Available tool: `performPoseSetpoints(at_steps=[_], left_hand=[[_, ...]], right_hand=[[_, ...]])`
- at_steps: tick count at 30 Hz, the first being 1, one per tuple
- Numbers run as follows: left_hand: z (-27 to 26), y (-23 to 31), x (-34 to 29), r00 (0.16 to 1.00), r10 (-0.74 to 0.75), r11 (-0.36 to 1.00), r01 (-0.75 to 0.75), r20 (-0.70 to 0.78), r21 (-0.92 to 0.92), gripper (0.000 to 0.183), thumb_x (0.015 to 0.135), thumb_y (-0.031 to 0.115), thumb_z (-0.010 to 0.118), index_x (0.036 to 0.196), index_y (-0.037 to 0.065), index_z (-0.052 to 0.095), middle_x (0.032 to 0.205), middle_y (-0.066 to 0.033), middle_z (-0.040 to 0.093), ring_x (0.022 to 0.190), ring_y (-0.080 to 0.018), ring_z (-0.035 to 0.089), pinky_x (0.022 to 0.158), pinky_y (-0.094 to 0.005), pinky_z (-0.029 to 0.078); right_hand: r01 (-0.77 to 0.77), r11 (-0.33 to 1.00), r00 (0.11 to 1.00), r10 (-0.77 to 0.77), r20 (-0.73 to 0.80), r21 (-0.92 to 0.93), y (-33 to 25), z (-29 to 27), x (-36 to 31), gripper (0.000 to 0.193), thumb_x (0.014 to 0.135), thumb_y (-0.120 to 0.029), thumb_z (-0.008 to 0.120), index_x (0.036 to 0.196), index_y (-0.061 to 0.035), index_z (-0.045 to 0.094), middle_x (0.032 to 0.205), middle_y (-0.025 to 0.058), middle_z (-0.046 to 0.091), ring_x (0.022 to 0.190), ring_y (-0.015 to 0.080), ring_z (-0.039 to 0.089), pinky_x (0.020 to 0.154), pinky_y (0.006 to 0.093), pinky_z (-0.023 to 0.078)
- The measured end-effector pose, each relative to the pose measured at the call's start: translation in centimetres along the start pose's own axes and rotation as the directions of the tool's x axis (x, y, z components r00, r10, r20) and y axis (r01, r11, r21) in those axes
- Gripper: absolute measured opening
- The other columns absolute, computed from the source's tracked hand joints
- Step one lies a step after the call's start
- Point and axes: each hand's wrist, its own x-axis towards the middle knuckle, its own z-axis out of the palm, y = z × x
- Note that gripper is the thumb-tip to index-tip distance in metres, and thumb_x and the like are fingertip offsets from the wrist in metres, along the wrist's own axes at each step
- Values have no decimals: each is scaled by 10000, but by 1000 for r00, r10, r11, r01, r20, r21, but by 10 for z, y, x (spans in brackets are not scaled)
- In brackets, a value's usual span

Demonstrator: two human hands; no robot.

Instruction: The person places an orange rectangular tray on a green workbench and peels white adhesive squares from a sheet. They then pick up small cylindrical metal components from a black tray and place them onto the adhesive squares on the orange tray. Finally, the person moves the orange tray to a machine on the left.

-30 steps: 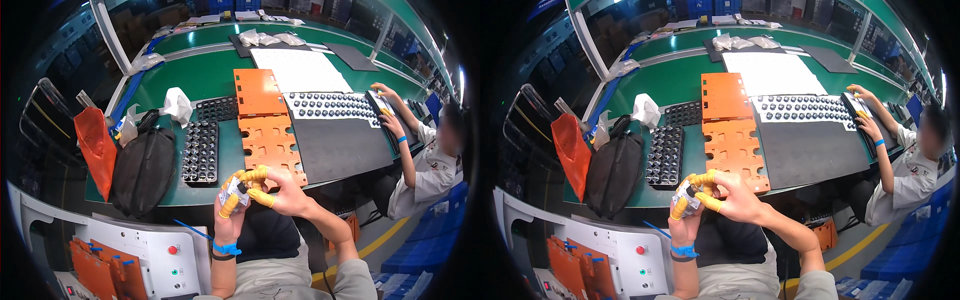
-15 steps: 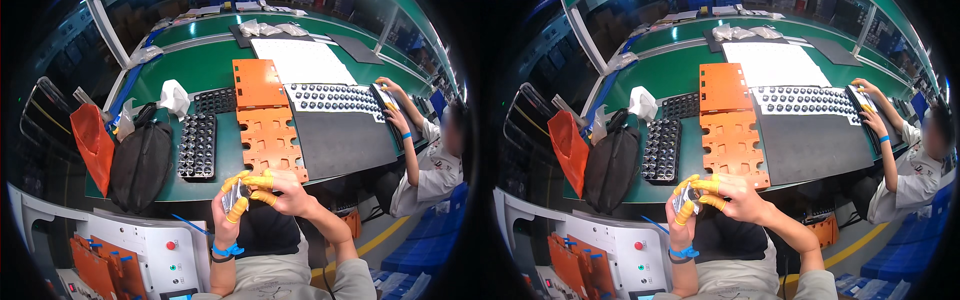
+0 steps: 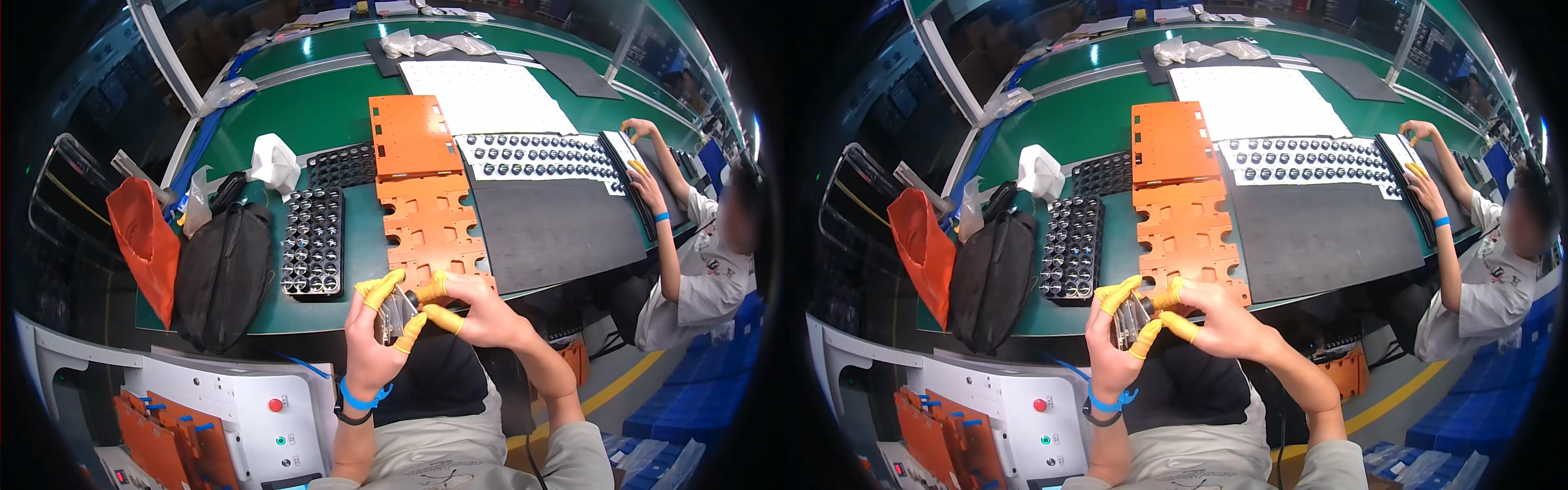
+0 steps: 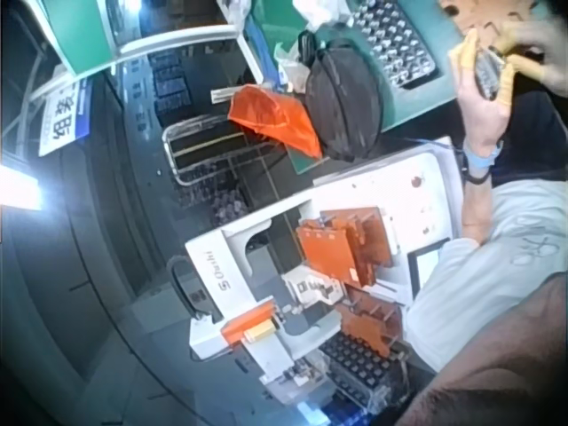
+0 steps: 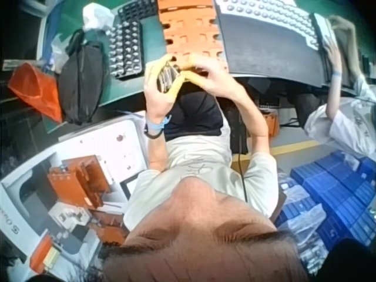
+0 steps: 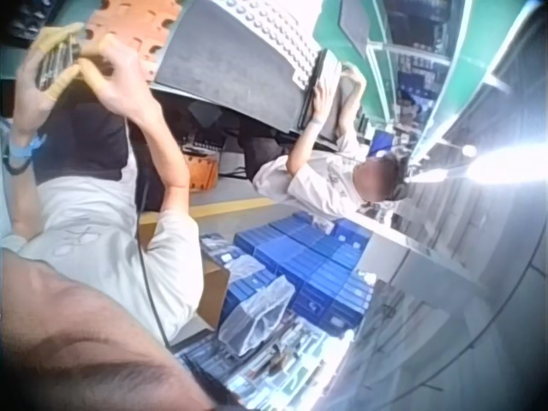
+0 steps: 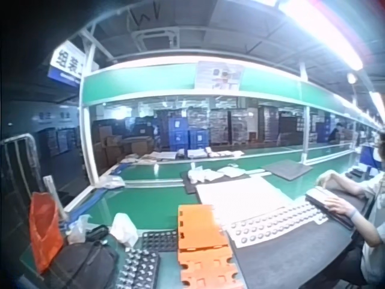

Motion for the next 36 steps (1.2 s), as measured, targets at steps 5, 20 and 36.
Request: performPoseSetpoints(at_steps=[5, 20, 36], left_hand=[[11, 2, 9, 994, 34, 993, -46, 108, 111, 587, 728, 33, 809, 1278, 4, 606, 1089, -156, 582, 954, -329, 633, 816, -391, 530], [32, 19, 20, 945, 166, 964, -215, 282, 155, 619, 683, 32, 851, 1261, 15, 628, 1131, -163, 599, 976, -343, 653, 823, -396, 544], [47, -5, 15, 962, -221, 950, 175, -161, -260, 479, 845, 131, 785, 1270, -7, 612, 1168, -92, 611, 1026, -185, 601, 936, -304, 477]], right_hand=[[-259, 965, 966, 258, 22, 49, -2, -17, 0, 207, 908, -139, 719, 1028, 26, 685, 830, 75, 675, 766, 116, 627, 728, 276, 523], [-381, 842, 923, 368, 108, 382, 9, -53, -22, 185, 892, -108, 733, 968, 54, 685, 817, 47, 676, 748, 90, 616, 696, 262, 517], [-436, 898, 823, 369, -433, -63, 51, -86, 5, 282, 900, -188, 682, 859, 91, 669, 706, 125, 664, 683, 129, 619, 640, 344, 513]])
